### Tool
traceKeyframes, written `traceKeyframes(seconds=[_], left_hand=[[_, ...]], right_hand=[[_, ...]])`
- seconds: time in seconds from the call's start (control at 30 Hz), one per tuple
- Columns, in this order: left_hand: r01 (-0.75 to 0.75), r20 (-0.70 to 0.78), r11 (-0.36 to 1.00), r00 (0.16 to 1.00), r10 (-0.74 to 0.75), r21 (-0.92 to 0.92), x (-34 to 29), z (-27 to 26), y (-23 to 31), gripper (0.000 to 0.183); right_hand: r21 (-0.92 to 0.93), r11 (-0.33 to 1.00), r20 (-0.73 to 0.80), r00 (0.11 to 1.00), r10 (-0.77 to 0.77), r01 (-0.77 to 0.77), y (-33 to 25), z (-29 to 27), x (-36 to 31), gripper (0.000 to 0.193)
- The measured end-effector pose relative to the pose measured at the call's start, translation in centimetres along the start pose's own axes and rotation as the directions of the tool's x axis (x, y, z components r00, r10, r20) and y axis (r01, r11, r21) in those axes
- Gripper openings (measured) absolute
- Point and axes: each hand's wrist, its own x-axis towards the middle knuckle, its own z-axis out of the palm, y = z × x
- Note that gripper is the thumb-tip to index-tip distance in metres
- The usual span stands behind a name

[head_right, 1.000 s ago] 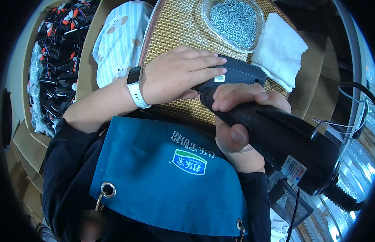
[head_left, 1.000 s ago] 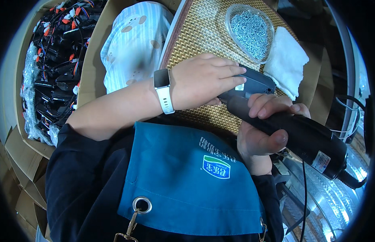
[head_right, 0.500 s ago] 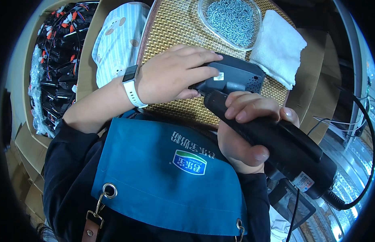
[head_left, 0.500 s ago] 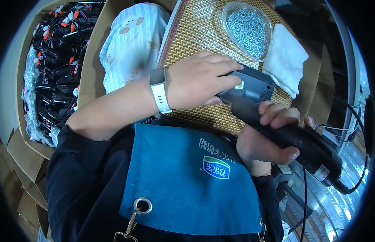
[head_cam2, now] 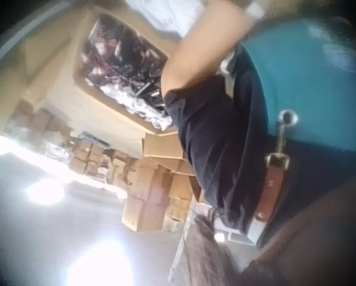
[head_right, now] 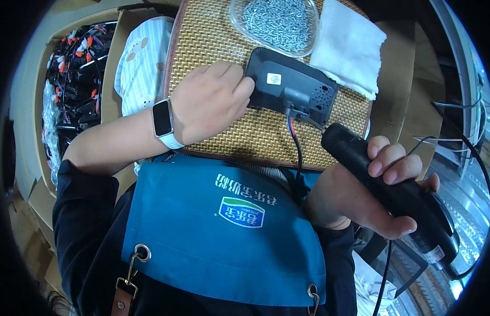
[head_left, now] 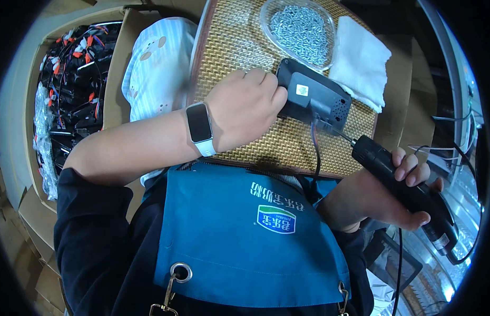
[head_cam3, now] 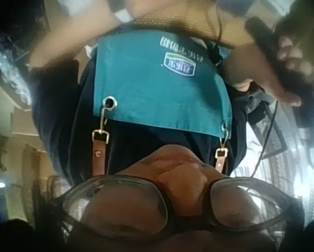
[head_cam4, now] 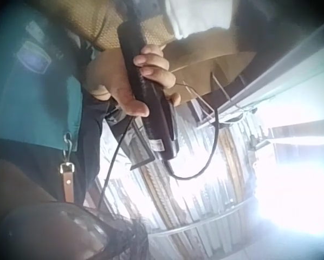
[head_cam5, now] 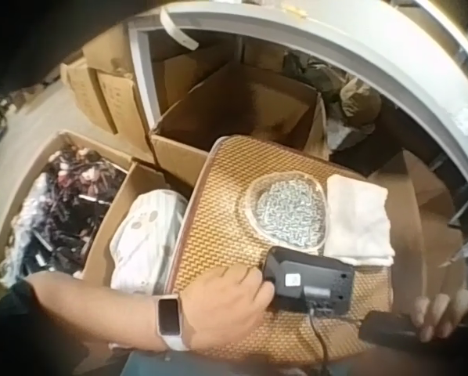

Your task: The person assembles a digital display device by installing a circuit board into a plastic casing, then securing the casing with screws using a power screwdriver.

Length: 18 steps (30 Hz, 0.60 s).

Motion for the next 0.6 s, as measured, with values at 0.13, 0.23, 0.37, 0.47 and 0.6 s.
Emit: traceKeyframes(seconds=[0.13, 0.23, 0.37, 0.47, 0.6], left_hand=[[0.020, -0.006, 0.999, 1.000, -0.020, 0.034, 0.3, -0.3, 0.7, 0.023], [-0.003, 0.046, 0.996, 0.999, -0.001, 0.087, 0.6, -0.5, 0.9, 0.020], [-0.033, 0.061, 0.998, 0.998, 0.029, 0.058, 0.9, -0.4, 0.8, 0.017], [-0.048, 0.045, 0.999, 0.998, 0.047, 0.014, 0.6, -0.7, 0.7, 0.017], [0.019, 0.000, 1.000, 1.000, -0.019, 0.013, 0.6, -1.0, 1.2, 0.019]], right_hand=[[-0.063, 0.998, -0.045, 0.999, 0.005, -0.007, -0.6, -1.4, -0.4, 0.060], [-0.062, 0.998, -0.054, 0.999, 0.010, -0.013, -1.0, -2.2, -0.4, 0.061], [-0.050, 0.998, -0.078, 0.997, 0.023, -0.027, -1.3, -2.6, -0.7, 0.062], [-0.085, 0.996, -0.096, 0.995, 0.026, -0.034, -1.8, -3.1, -0.6, 0.061], [-0.060, 0.997, -0.190, 0.981, 0.028, -0.040, -2.0, -3.6, -0.5, 0.061]])
